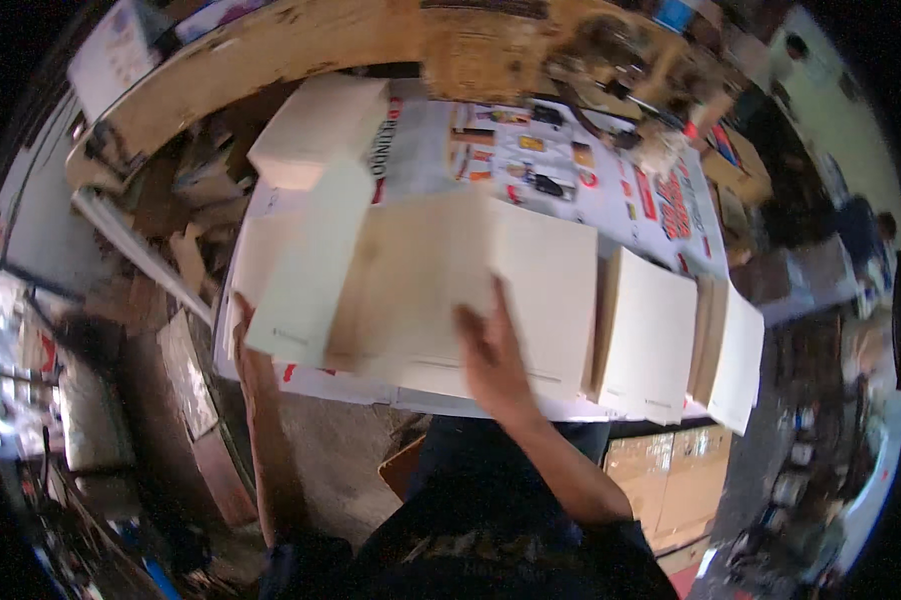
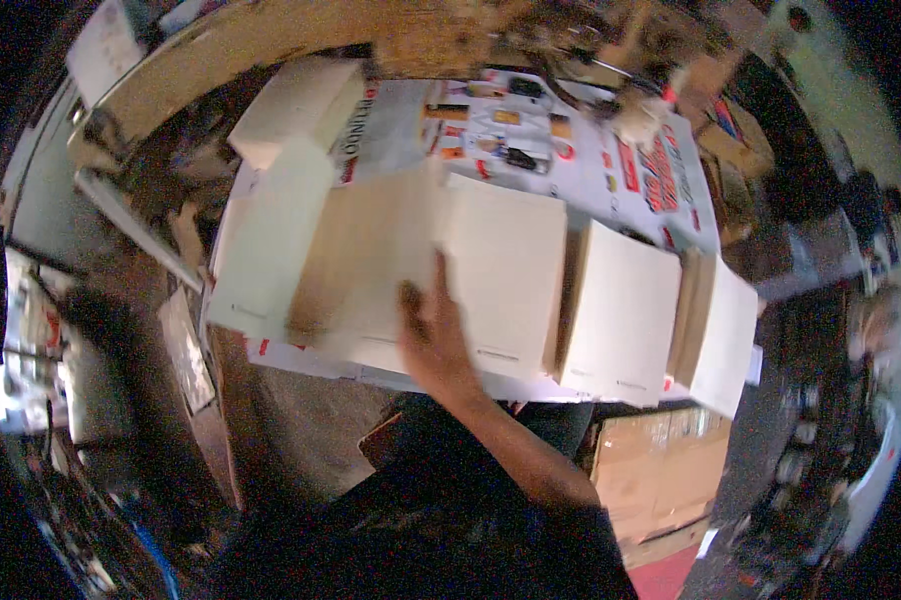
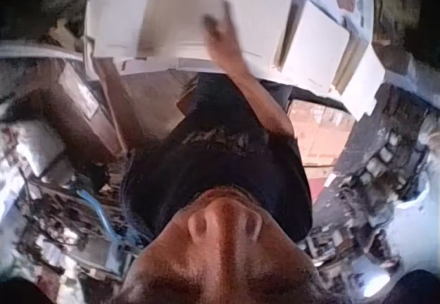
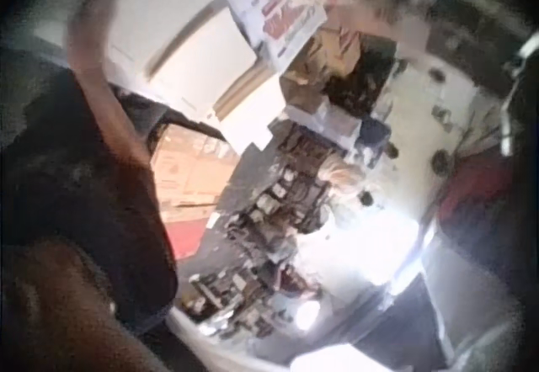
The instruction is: The person collates and stacks sheets of paper from multiple piles on a table by hand, then walks over to another workstation where people assemble paper stacks.
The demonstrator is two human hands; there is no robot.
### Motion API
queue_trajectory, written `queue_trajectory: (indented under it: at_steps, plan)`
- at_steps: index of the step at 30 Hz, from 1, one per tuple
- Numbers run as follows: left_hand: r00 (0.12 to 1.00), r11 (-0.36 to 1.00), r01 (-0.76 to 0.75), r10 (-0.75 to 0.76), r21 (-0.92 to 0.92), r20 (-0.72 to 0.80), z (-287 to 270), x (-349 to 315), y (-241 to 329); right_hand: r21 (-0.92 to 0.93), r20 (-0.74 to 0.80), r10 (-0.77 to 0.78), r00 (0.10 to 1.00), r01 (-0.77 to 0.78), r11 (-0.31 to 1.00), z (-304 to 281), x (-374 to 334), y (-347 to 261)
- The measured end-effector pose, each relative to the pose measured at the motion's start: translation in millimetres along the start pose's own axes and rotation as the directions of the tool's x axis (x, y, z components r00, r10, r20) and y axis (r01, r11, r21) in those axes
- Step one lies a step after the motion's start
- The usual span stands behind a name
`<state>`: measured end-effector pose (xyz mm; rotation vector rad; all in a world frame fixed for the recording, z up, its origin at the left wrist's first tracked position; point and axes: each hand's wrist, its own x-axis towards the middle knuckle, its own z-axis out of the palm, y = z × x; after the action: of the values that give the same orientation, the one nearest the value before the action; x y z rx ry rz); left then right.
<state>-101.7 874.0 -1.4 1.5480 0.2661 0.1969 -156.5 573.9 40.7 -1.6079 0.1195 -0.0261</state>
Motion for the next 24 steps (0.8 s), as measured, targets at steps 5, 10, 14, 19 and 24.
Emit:
queue_trajectory:
  at_steps: [5, 10, 14, 19, 24]
  plan:
    - [0.965, 0.613, -0.256, 0.115, 0.748, 0.236, 19.6, -22.2, 60.8, -0.028, 0.131, -0.313, 0.94, 0.32, 0.947, 63.3, 14.8, 49.1]
    - [0.963, 0.812, -0.249, 0.148, 0.528, 0.227, 46.7, -72.4, 117.4, 0.367, 0.107, -0.43, 0.897, 0.366, 0.855, 45.4, 10.1, 18.8]
    - [0.937, 0.899, -0.324, 0.262, 0.296, 0.23, 80.2, -87.7, 117.2, 0.38, 0.061, -0.081, 0.995, 0.052, 0.923, -27.8, -20.1, -47.9]
    - [0.826, 0.937, -0.349, 0.298, 0.019, 0.479, 164.4, -109.2, 86.4, 0.506, -0.052, 0.055, 0.997, -0.021, 0.862, -115.8, -60.9, -57.8]
    - [0.525, 0.954, -0.252, 0.278, -0.165, 0.805, 293.7, -128.7, 60.6, 0.053, -0.65, 0.1, 0.753, -0.086, 0.995, -220.6, -132.7, -67.0]
